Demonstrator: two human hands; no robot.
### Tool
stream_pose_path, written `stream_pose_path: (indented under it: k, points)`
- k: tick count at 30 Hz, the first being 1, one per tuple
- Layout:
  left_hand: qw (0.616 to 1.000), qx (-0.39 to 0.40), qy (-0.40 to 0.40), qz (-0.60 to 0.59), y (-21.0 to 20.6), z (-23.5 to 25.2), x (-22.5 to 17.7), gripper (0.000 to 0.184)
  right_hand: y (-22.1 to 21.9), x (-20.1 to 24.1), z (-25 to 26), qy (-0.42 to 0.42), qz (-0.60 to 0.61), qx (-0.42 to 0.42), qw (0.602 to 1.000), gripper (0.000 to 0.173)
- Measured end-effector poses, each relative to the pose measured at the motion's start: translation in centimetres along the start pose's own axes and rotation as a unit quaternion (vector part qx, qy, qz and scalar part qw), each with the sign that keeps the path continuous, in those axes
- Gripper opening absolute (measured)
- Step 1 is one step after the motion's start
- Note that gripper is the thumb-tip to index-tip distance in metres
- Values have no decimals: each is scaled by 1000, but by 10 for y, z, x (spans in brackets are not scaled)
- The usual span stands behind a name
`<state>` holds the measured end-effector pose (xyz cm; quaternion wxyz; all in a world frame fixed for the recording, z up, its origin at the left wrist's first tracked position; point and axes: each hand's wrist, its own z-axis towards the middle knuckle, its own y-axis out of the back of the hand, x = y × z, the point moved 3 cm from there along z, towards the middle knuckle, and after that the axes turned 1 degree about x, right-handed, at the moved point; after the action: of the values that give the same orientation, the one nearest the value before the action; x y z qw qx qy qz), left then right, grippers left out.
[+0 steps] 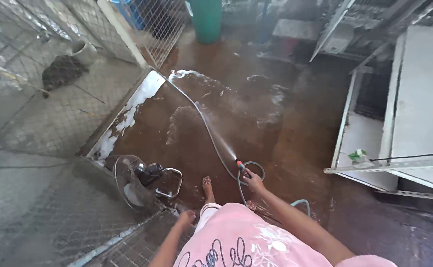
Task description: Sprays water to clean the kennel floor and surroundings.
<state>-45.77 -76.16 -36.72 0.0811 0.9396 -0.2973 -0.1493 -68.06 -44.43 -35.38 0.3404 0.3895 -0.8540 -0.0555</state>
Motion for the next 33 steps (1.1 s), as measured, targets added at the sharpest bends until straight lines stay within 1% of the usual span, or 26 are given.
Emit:
stream_pose_path:
  k: [3,7,9,11,13,15,17,22,25,30,33]
  points:
    - [1000,3,-5,26,59,18,7,37,-4,43,15,-1,9,-23,1000,58]
    - [999,-53,0,4,154,42,19,35,-15,99,47,15,21,-51,998,58]
    - [997,-72,1,16,195,43,18,35,-19,122,60,19,31,-69,997,58]
    - [996,-83,4,27,227,48,20,35,-23,139,73,20,48,-88,995,58]
    - [996,-88,6,34,248,53,20,34,-27,151,82,15,67,-93,993,58]
    - [996,-77,6,43,258,60,21,34,-31,156,85,11,74,-97,993,59]
    - [997,-61,-1,55,260,68,20,35,-33,158,84,8,72,-104,992,59]
    - [996,-17,-18,89,251,84,11,35,-27,149,79,-54,64,-138,987,58]
    - [993,4,-33,111,249,86,0,35,-19,149,79,-50,69,-145,986,58]
    - [992,7,-44,117,260,94,-7,35,-8,162,83,-22,81,-152,985,59]
    - [988,2,-48,144,269,104,-5,35,-4,152,77,-34,92,-149,984,58]
